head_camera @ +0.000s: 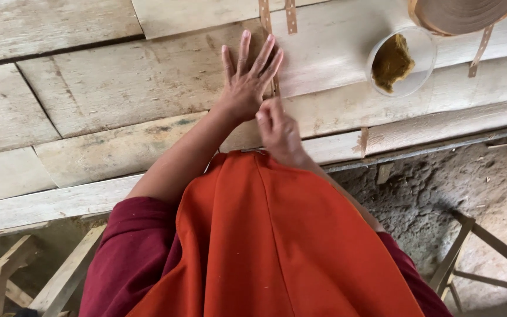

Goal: Applying glue to thin wooden strips and sticking them onto a wooden panel in a workshop.

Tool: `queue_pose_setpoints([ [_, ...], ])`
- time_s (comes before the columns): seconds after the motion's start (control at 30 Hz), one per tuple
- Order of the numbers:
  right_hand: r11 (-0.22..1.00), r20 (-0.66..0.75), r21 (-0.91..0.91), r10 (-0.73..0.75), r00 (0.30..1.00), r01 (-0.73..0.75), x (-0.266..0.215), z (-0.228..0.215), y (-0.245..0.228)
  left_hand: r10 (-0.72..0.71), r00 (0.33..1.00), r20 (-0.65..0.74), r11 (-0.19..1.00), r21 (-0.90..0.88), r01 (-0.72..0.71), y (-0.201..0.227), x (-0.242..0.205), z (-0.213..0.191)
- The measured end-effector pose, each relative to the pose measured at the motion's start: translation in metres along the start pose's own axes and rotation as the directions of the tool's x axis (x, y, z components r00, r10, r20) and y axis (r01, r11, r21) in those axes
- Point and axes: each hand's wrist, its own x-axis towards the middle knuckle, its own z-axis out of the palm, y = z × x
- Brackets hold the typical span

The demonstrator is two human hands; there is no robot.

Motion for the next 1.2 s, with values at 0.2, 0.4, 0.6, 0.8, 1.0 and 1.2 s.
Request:
queue_pose_setpoints([
  [0.2, 0.998, -0.298, -0.009, 0.062, 0.953, -0.068, 0.074, -0.077, 0.019, -0.016, 0.999, 0.041, 1.0, 0.009, 0.016, -0.001, 0.0, -0.002],
  [0.4, 0.632, -0.361, -0.753, -0.166, 0.918, -0.182, 0.128, -0.05, 0.041, -0.116, 0.985, 0.127, 0.962, -0.234, 0.143, 0.007, 0.003, -0.025],
  [0.6, 0.54, -0.355, -0.826, -0.279, 0.892, -0.159, 0.164, -0.021, 0.11, -0.1, 0.955, 0.28, 0.954, -0.247, 0.172, 0.004, 0.007, -0.041],
  [0.8, 0.63, -0.286, -0.765, -0.142, 0.948, -0.137, 0.177, -0.036, 0.072, -0.111, 0.969, 0.219, 0.947, -0.271, 0.169, 0.005, 0.007, -0.045],
  [1.0, 0.632, -0.405, -0.767, -0.342, 0.848, -0.112, 0.19, -0.025, 0.103, -0.079, 0.971, 0.225, 0.943, -0.298, 0.145, 0.002, 0.008, -0.042],
  [1.2, 0.672, -0.445, -0.733, -0.354, 0.822, -0.108, 0.205, -0.025, 0.096, -0.067, 0.957, 0.282, 0.939, -0.305, 0.156, 0.0, 0.01, -0.046],
])
